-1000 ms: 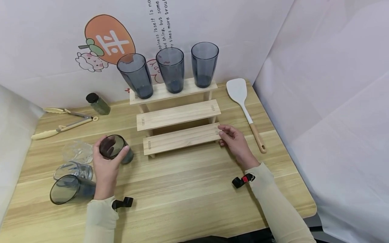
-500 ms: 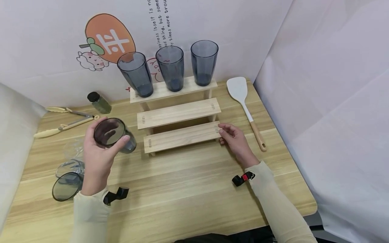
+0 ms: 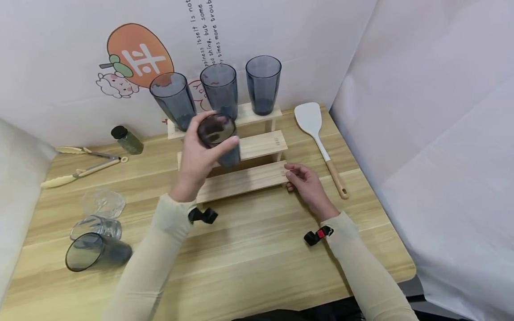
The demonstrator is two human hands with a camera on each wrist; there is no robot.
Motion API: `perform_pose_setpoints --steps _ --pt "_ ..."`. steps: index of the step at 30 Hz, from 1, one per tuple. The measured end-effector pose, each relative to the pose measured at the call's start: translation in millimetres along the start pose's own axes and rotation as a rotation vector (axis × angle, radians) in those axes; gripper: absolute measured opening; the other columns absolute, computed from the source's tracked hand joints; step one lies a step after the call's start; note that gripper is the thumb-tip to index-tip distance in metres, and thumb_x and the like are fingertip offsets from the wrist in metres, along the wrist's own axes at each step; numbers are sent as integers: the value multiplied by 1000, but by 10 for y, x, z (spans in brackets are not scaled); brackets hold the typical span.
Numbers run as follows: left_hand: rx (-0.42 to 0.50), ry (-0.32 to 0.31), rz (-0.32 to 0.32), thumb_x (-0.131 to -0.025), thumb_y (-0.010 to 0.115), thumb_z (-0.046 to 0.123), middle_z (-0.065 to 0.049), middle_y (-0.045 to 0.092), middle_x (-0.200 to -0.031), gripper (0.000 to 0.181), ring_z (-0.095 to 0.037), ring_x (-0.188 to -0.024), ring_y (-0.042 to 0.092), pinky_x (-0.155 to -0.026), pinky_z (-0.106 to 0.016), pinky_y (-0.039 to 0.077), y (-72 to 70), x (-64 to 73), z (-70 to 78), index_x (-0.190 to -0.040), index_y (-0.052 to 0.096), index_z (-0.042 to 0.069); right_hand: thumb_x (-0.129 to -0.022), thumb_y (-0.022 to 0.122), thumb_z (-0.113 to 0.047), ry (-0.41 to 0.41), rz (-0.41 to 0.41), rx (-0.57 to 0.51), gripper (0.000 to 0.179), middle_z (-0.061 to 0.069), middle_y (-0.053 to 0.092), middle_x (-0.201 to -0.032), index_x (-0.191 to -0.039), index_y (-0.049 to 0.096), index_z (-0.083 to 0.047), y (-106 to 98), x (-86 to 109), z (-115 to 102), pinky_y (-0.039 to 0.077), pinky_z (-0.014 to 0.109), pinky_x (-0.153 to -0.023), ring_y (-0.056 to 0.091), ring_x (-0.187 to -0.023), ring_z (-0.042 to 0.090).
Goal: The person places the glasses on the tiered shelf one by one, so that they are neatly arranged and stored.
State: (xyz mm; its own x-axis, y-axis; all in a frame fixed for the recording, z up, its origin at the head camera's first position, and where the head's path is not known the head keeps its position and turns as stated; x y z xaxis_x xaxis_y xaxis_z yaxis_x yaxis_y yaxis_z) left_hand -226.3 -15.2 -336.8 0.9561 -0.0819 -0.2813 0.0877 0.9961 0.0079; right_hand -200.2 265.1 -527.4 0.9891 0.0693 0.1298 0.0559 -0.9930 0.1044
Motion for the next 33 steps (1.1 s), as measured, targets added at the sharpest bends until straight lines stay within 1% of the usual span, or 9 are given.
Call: perform_pose_setpoints --steps 3,5,6,10,15,19,23,29,33 --pt "12 9 -23 -78 91 24 -3 60 -130 75 -19 -118 56 -96 -39 48 264 -146 -70 -140 49 14 -100 67 -19 -1 2 -2 41 11 59 -108 -134 59 2 -8 3 9 57 27 -70 63 -79 19" --pt "21 16 -24 -79 90 24 -3 59 -131 74 -20 -120 54 -98 -41 48 396 -217 -120 -139 49 15 -100 67 -19 -4 1 -1 41 12 59 -108 -134 59 2 0 -1 21 56 27 -69 63 -79 19" --pt "27 20 -25 -80 90 24 -4 59 -132 74 -21 -122 54 -99 -41 47 458 -247 -139 -140 48 14 -100 67 -19 -4 -1 3 41 12 59 -109 -134 59 2 3 -2 26 56 27 -69 63 -79 19" --pt "14 14 -2 -79 90 26 -1 58 -131 76 -17 -121 53 -102 -42 45 650 -338 -214 -140 46 15 -100 67 -21 -2 -4 21 41 12 59 -111 -134 60 1 2 -2 35 56 28 -69 63 -80 19" --pt "-34 11 29 -79 89 36 3 54 -132 80 -13 -120 53 -101 -40 45 836 -392 -278 -143 44 19 -100 67 -22 9 0 0 41 11 58 -110 -134 59 0 -12 -5 40 56 27 -69 63 -79 18" --pt "-120 9 85 -77 89 45 5 45 -138 84 -9 -123 46 -102 -35 43 927 -393 -322 -144 43 21 -101 66 -21 10 -3 -4 41 11 58 -110 -135 59 1 -14 -7 40 56 27 -69 63 -80 19" --pt "-172 16 133 -76 89 47 4 38 -141 85 -9 -123 42 -101 -33 42 973 -374 -357 -143 43 20 -101 66 -21 6 -14 9 41 12 58 -110 -135 59 1 -2 -18 44 57 28 -70 64 -81 19" --pt "-196 26 147 -77 88 48 1 37 -139 86 -9 -121 42 -99 -26 40 1038 -371 -369 -144 42 21 -101 65 -23 11 -19 13 42 13 58 -110 -135 58 1 -7 -22 50 57 29 -70 63 -81 19" --pt "-226 38 159 -77 87 50 0 37 -138 87 -11 -122 41 -98 -26 38 1071 -383 -382 -145 41 21 -101 66 -23 13 -17 12 42 13 58 -111 -135 58 0 -23 -28 69 57 29 -71 63 -81 20"
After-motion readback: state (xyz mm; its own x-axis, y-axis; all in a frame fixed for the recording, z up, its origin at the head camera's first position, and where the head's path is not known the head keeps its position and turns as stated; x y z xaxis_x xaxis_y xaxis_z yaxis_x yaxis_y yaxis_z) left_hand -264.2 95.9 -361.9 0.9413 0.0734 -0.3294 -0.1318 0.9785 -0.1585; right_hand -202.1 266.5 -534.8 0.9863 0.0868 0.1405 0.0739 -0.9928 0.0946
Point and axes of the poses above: each hand's wrist, its own x-axis away from the middle knuckle, its own y-axis out of the palm, z = x × y, the point moved 7 cm from there along -x, towards the middle knuckle
